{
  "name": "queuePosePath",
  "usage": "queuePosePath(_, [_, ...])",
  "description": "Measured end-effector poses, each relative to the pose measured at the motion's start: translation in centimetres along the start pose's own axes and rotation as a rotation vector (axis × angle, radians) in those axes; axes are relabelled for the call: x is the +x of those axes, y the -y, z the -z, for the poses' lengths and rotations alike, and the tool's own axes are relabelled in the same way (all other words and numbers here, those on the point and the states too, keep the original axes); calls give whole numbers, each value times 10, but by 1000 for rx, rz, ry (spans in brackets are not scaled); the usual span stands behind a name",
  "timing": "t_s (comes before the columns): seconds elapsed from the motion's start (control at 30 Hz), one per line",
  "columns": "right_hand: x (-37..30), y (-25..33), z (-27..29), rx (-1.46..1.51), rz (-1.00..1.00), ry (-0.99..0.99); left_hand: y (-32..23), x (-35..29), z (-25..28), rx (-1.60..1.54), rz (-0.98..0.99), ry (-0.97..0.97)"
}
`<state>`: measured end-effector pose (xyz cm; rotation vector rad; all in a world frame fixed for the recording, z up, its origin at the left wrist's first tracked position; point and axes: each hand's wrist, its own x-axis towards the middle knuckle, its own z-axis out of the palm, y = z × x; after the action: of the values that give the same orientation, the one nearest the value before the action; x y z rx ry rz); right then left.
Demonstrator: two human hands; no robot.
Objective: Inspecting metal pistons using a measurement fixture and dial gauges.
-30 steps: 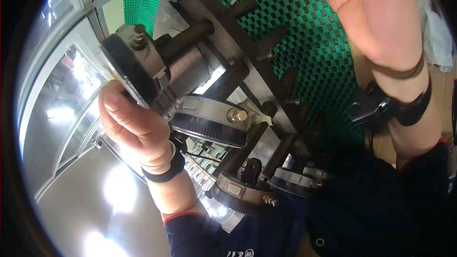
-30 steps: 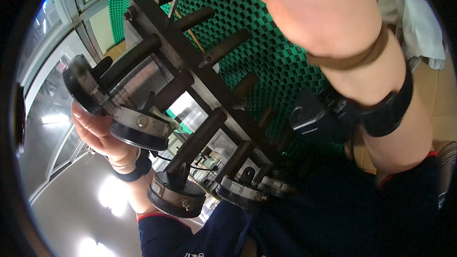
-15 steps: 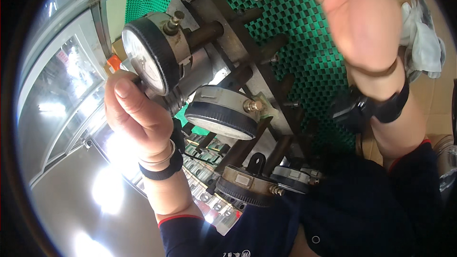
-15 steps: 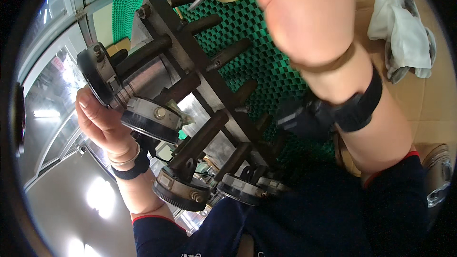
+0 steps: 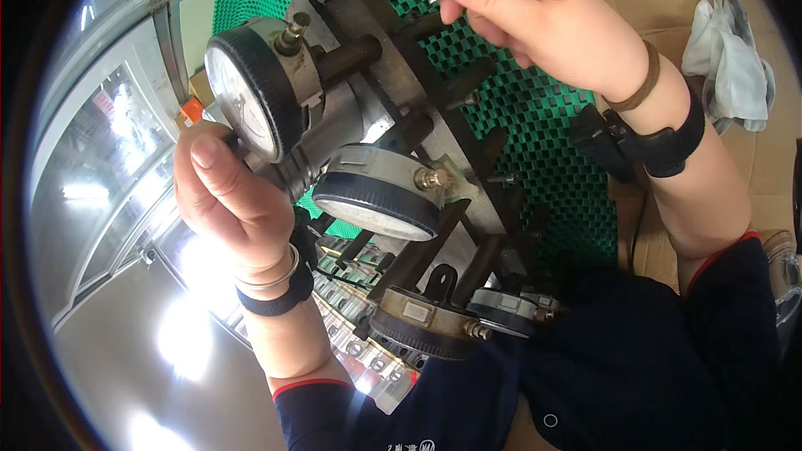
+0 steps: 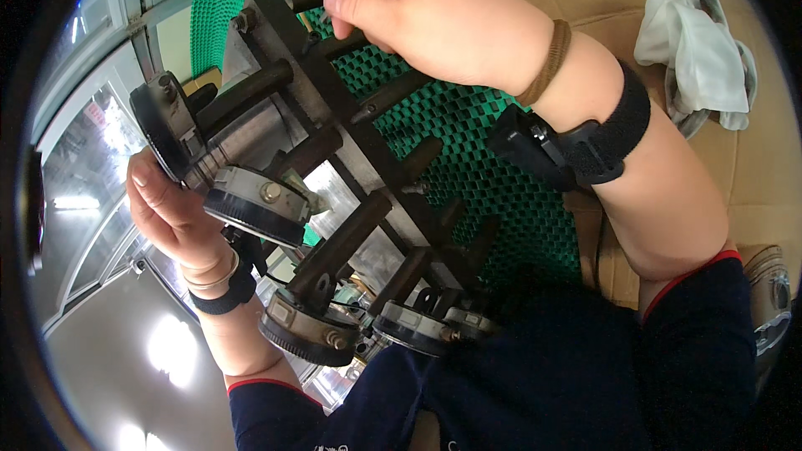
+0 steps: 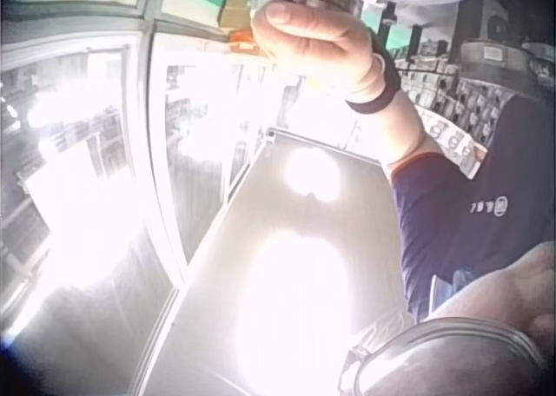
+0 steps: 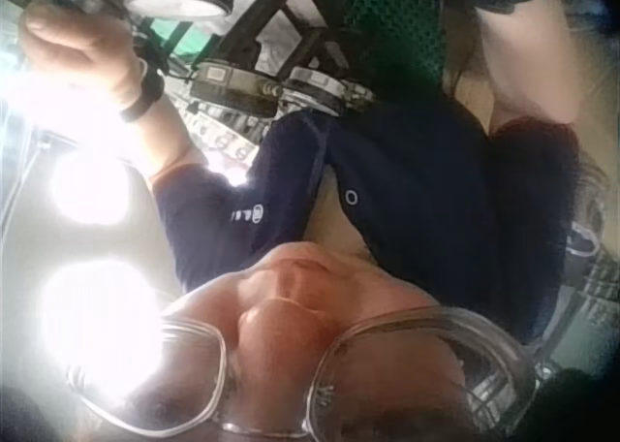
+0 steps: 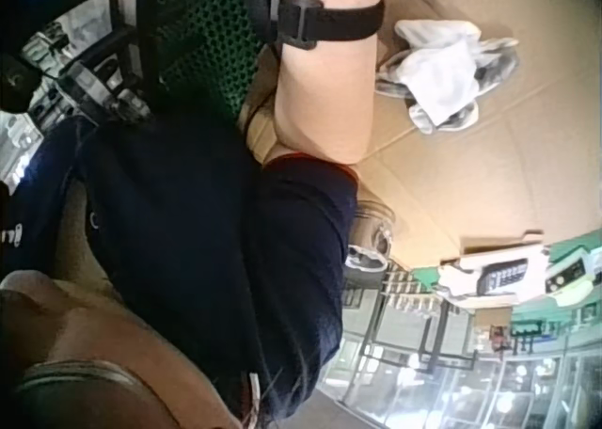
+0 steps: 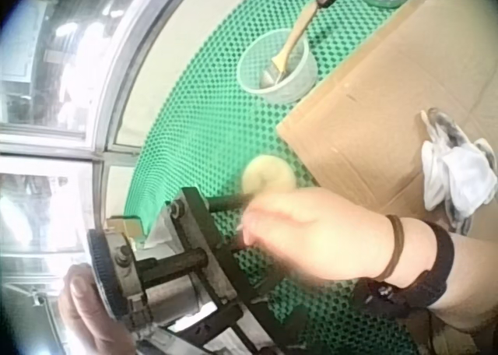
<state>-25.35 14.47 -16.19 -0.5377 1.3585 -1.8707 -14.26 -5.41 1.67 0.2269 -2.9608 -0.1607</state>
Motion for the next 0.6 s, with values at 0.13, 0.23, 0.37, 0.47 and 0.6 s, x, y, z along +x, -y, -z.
queuePosePath(0.13, [4, -18, -13, -88, 139, -41, -1, 0, -1, -13, -8, 15])
queuePosePath(0.23, [7, -20, -13, -88, 184, -8, -5, 1, -10, -55, 16, -88])
queuePosePath(0.37, [13, -28, -13, -160, 313, -36, -2, -2, 0, -31, 30, -45])
queuePosePath(0.47, [18, -40, -11, -267, 455, -65, 1, -2, 1, 5, 28, 12])
queuePosePath(0.6, [18, -30, -7, -458, 504, -87, 1, -2, -2, -33, 33, 0])
